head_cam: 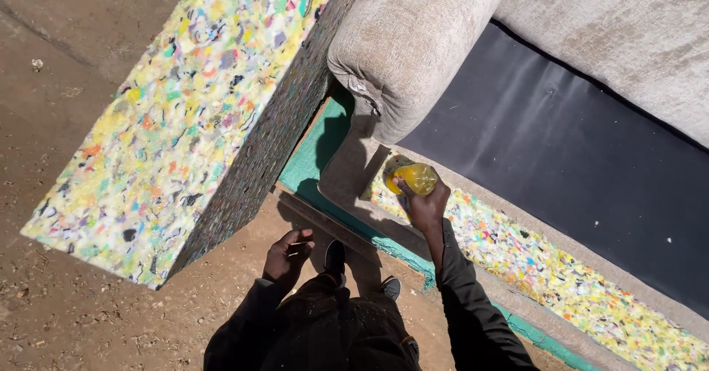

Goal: Applying adhesive from a bottle onto a foam strip on a sofa frame during reupholstery.

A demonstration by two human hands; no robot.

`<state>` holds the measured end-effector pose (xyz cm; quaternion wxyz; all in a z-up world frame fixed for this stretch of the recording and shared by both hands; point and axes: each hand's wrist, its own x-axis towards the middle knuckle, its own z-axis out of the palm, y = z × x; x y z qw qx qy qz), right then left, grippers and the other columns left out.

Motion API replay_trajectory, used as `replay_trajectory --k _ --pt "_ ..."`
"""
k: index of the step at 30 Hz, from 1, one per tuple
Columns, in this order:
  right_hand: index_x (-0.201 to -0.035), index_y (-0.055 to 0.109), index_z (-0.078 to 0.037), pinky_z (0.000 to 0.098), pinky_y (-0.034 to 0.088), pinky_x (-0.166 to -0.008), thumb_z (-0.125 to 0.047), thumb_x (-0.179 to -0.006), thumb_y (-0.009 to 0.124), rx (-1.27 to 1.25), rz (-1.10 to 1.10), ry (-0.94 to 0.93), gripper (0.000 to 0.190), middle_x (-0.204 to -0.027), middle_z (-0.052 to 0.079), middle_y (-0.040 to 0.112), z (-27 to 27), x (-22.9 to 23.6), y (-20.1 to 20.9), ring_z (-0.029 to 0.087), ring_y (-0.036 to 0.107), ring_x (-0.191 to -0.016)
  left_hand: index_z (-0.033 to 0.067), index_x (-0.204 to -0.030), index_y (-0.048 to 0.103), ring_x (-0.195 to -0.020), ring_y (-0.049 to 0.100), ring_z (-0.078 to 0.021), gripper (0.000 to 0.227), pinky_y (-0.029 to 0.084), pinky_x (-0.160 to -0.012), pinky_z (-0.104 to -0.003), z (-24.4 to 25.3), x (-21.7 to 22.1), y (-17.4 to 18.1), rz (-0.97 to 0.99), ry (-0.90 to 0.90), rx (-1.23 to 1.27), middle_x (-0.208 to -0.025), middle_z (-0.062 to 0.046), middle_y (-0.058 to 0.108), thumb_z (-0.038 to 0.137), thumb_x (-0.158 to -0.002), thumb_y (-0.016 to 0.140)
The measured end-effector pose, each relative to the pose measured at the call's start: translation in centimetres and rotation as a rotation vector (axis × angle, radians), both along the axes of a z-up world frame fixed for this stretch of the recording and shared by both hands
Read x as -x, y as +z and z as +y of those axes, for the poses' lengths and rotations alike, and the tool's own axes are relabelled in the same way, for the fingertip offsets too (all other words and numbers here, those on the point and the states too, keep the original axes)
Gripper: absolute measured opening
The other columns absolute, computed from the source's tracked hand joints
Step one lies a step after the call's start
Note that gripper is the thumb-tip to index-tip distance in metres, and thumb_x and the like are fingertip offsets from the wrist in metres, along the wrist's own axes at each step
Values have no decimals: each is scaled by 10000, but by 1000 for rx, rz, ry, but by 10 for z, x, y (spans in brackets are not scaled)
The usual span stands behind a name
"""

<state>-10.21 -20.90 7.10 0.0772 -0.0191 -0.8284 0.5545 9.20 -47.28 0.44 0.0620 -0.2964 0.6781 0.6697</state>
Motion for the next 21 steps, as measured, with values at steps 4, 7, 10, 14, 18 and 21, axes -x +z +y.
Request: replay_trajectory --k 4,7,10,14,18,21 --pt "-1036 703 -60 556 522 -865 -289 -660 1016 -180 70 -101 540 -955 208 749 10 30 -7 446 694 -1025 150 -1191 777 -1010 770 -232 306 642 -857 -347 17 13 -2 1 25 38 -1050 -111 798 69 -896 777" --pt "-1035 705 -129 536 518 -762 -286 -705 975 -213 58 -64 455 -960 156 756 -2 19 -5 405 689 -1047 83 -1400 647 -1175 655 -248 470 577 -1011 -432 51 46 -9 123 22 -230 -1286 -156 701 148 -940 718" --pt "-1040 718 -31 516 528 -954 -218 -687 1004 -96 -14 43 492 -962 212 764 -3 0 1 456 699 -1035 104 -1616 342 -1527 365 -341 656 279 -1266 -563 74 86 -7 -62 -303 21 -1639 -204 380 151 -1009 585" --pt "-1082 702 -24 563 528 -919 -263 -707 999 -179 -14 -30 535 -1001 219 752 27 30 -5 446 687 -1059 109 -1672 218 -1524 268 -445 817 371 -1204 -512 105 107 -112 95 -332 -195 -1672 -267 209 21 -947 582" --pt "-1094 701 -11 568 521 -905 -252 -709 998 -119 -88 -90 542 -1031 217 751 13 18 -1 426 680 -1093 -37 -1629 270 -1399 411 -537 837 550 -1080 -547 129 107 -168 238 -182 -331 -1606 -423 223 -102 -877 633" --pt "-1060 732 -16 535 542 -941 -175 -659 1007 -42 -171 96 511 -1007 218 769 -8 -19 3 453 696 -1072 -132 -1528 388 -1326 462 -592 750 543 -1059 -569 120 116 -180 239 -254 -86 -1500 -456 379 -96 -856 720"
